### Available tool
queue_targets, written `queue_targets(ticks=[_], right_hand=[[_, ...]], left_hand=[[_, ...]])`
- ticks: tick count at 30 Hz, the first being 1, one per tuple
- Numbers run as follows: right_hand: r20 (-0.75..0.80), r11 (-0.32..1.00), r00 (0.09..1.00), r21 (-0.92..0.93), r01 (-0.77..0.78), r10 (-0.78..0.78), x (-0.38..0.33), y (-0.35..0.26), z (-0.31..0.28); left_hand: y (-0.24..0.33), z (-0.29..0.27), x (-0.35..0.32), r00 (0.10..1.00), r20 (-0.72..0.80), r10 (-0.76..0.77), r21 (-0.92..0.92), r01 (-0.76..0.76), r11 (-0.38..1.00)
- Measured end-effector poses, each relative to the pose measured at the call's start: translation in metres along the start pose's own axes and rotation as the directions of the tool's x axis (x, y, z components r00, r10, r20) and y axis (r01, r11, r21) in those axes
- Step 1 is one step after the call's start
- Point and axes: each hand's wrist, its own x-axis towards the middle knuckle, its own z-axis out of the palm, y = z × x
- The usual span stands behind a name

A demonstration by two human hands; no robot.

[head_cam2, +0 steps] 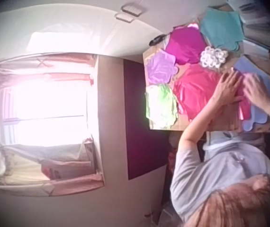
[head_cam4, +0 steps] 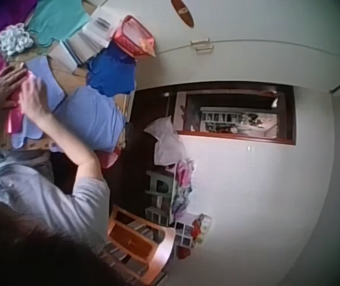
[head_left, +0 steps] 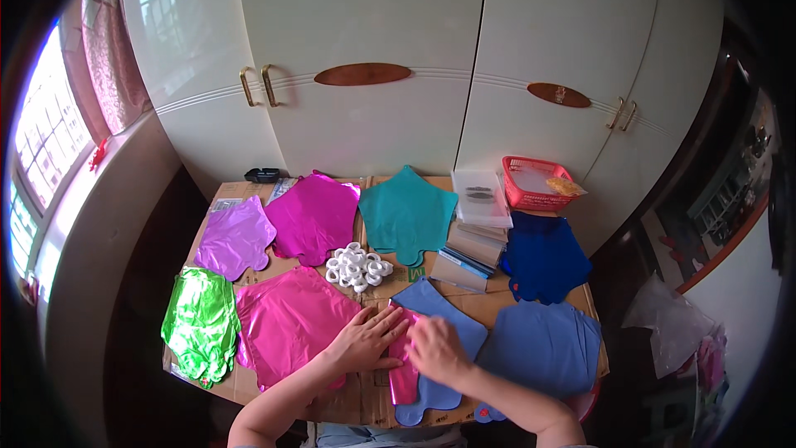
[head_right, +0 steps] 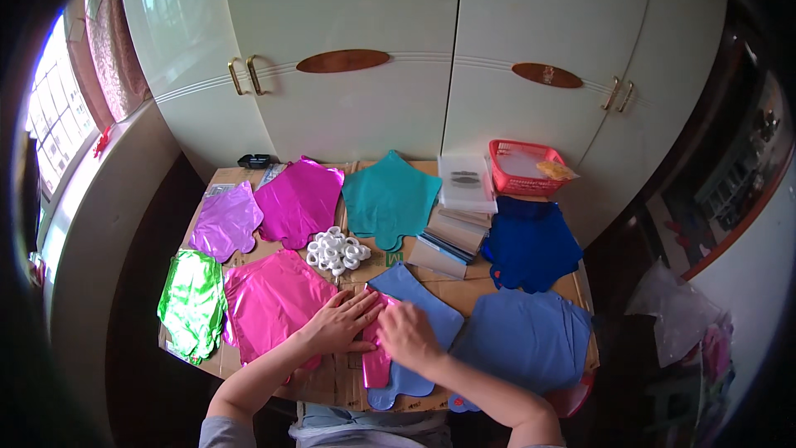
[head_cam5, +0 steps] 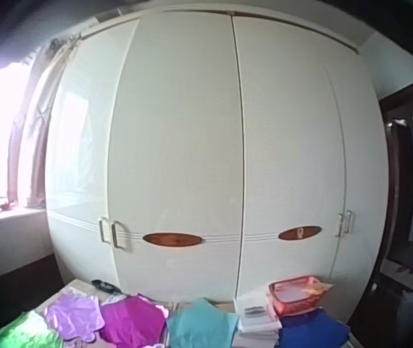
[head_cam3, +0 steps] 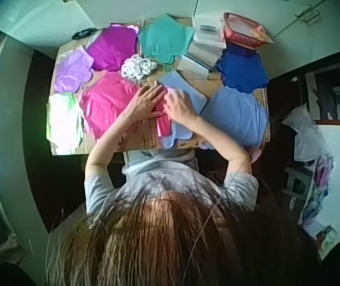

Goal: Manually packaging colorful plastic sheets into bags and attaching cardboard headers using a stapler.

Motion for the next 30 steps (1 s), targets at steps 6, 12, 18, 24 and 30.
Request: queue_targets(ticks=[6, 12, 18, 24, 30], right_hand=[[0.166, 0.987, 0.975, 0.086, 0.137, -0.150, -0.037, -0.040, -0.004], [0.184, 0.990, 0.974, -0.016, 0.139, -0.134, -0.050, -0.043, -0.002], [0.269, 0.990, 0.957, -0.061, 0.130, -0.109, -0.050, -0.045, -0.008], [0.340, 0.984, 0.937, -0.121, 0.134, -0.086, -0.053, -0.054, -0.015], [0.416, 0.965, 0.904, -0.184, 0.186, -0.095, -0.059, -0.057, -0.016]], left_hand=[[0.002, -0.005, 0.001, 1.000, 0.003, -0.006, 0.047, 0.006, 0.999], [-0.004, -0.001, 0.002, 0.999, 0.032, 0.020, 0.100, -0.023, 0.995], [-0.006, -0.018, 0.005, 0.992, 0.115, 0.050, 0.087, -0.060, 0.994], [-0.007, -0.018, 0.005, 0.993, 0.099, 0.071, 0.056, -0.077, 0.995], [-0.003, -0.021, 0.009, 0.984, 0.173, 0.041, 0.130, -0.064, 0.989]])
